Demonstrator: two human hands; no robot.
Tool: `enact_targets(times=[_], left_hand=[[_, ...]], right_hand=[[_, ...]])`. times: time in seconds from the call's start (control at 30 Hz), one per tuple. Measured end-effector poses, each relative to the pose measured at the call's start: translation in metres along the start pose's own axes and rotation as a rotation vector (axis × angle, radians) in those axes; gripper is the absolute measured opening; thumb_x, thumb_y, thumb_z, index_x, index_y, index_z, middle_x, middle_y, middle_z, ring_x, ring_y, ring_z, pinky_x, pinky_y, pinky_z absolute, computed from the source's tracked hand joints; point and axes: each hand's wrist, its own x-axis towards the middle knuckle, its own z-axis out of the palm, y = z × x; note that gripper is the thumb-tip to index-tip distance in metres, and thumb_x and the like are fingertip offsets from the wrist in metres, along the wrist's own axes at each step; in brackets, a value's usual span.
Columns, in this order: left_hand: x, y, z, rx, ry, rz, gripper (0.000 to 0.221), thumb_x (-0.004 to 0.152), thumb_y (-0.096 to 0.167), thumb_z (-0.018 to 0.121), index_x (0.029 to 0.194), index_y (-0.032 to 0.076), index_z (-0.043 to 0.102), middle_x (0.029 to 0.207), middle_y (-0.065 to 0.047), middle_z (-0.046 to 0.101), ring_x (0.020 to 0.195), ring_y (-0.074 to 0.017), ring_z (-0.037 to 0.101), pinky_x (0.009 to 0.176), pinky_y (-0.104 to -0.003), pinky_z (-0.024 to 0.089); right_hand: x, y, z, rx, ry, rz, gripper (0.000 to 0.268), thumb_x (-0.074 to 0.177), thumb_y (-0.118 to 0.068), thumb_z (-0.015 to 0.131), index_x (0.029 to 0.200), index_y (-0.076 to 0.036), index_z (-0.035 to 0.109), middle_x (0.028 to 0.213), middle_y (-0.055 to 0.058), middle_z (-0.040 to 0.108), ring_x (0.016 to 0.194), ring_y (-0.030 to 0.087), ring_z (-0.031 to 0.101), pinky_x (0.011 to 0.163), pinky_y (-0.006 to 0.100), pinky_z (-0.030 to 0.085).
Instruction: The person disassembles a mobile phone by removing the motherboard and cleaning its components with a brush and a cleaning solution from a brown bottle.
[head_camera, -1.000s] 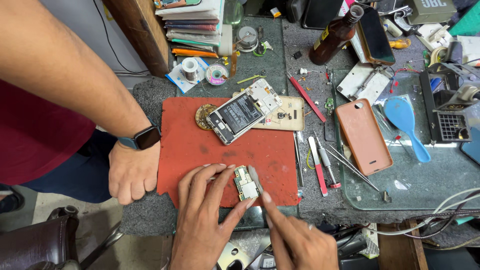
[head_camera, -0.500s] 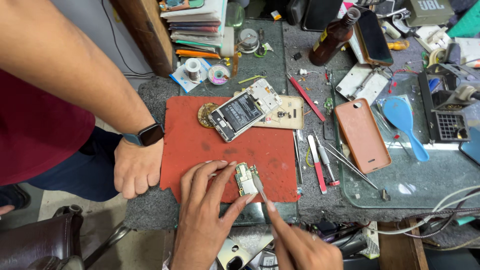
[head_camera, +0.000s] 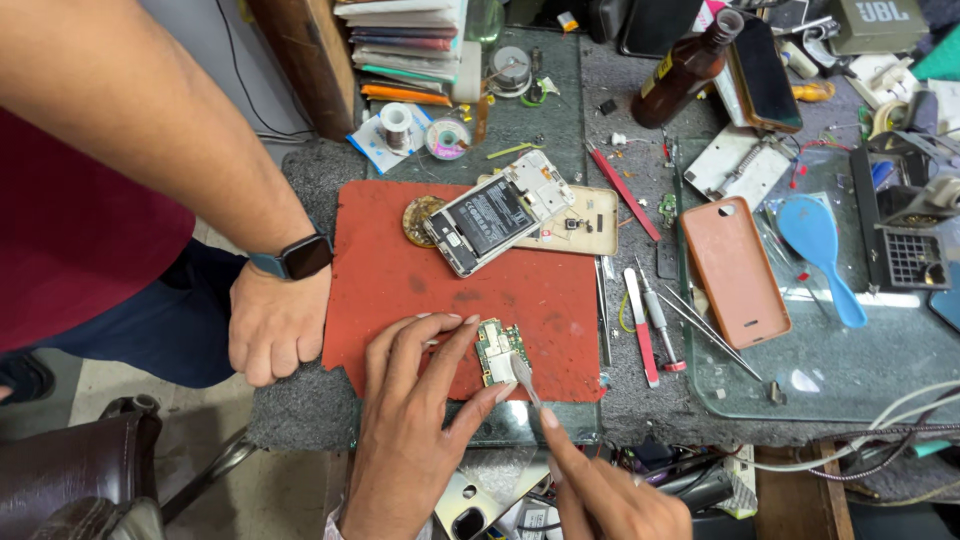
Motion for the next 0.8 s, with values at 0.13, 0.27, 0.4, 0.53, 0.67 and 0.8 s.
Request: enact_targets(times=[0.13, 0.27, 0.4, 0.53, 0.67, 0.8], left_hand=[[-0.002, 0.003, 0.001, 0.07, -0.018, -0.003, 0.059, 0.08, 0.028, 0.083, 0.13, 0.003, 0.065, 0.129, -0.009, 0.058, 0.126, -0.0304, 0.049, 0.1, -0.043, 0.045], [-0.006, 0.011, 0.005, 0.129, 0.09, 0.111, 0.061, 0.08, 0.031, 0.08, 0.132, 0.003, 0.063, 0.128, -0.009, 0.057, 0.126, -0.0297, 0.049, 0.102, -0.046, 0.043], [-0.01, 0.024, 0.02, 0.278, 0.033, 0.418, 0.049, 0.087, 0.037, 0.074, 0.125, 0.007, 0.066, 0.122, -0.004, 0.06, 0.123, -0.0269, 0.05, 0.097, -0.049, 0.04], [0.003, 0.035, 0.028, 0.32, -0.118, 0.526, 0.039, 0.091, 0.029, 0.072, 0.116, 0.0, 0.067, 0.114, -0.008, 0.062, 0.122, -0.0268, 0.053, 0.094, -0.048, 0.041], [0.01, 0.037, 0.026, 0.511, -0.17, 0.736, 0.022, 0.086, 0.012, 0.07, 0.102, -0.004, 0.068, 0.099, -0.01, 0.065, 0.111, -0.0252, 0.058, 0.088, -0.042, 0.046], [0.011, 0.031, 0.019, 0.359, -0.055, 0.795, 0.021, 0.091, 0.012, 0.071, 0.104, -0.005, 0.072, 0.094, -0.008, 0.068, 0.101, -0.0226, 0.063, 0.086, -0.039, 0.049]], right_hand=[[0.021, -0.011, -0.002, 0.132, 0.249, -0.212, 0.056, 0.083, -0.005, 0.071, 0.138, -0.011, 0.064, 0.064, 0.006, 0.068, 0.051, 0.019, 0.067, 0.049, 0.035, 0.051], [0.008, -0.011, -0.011, 0.076, 0.228, -0.216, 0.054, 0.082, -0.007, 0.073, 0.136, -0.011, 0.067, 0.06, 0.006, 0.069, 0.047, 0.015, 0.067, 0.047, 0.033, 0.051], [-0.017, 0.009, -0.025, 0.22, 0.432, 0.155, 0.041, 0.09, -0.006, 0.072, 0.13, -0.016, 0.075, 0.084, 0.006, 0.082, 0.047, -0.002, 0.055, 0.049, 0.018, 0.045], [-0.016, 0.027, -0.038, 0.298, 0.497, 0.388, 0.047, 0.09, -0.006, 0.071, 0.137, -0.011, 0.068, 0.065, 0.005, 0.075, 0.054, -0.001, 0.052, 0.051, 0.019, 0.039], [-0.02, 0.034, -0.04, 0.325, 0.499, 0.379, 0.048, 0.092, -0.006, 0.07, 0.14, -0.008, 0.066, 0.06, 0.003, 0.069, 0.055, 0.0, 0.053, 0.056, 0.018, 0.041], [-0.027, 0.042, -0.031, 0.42, 0.492, 0.38, 0.049, 0.091, -0.006, 0.069, 0.14, -0.007, 0.065, 0.059, 0.003, 0.069, 0.056, 0.0, 0.057, 0.059, 0.017, 0.044]])
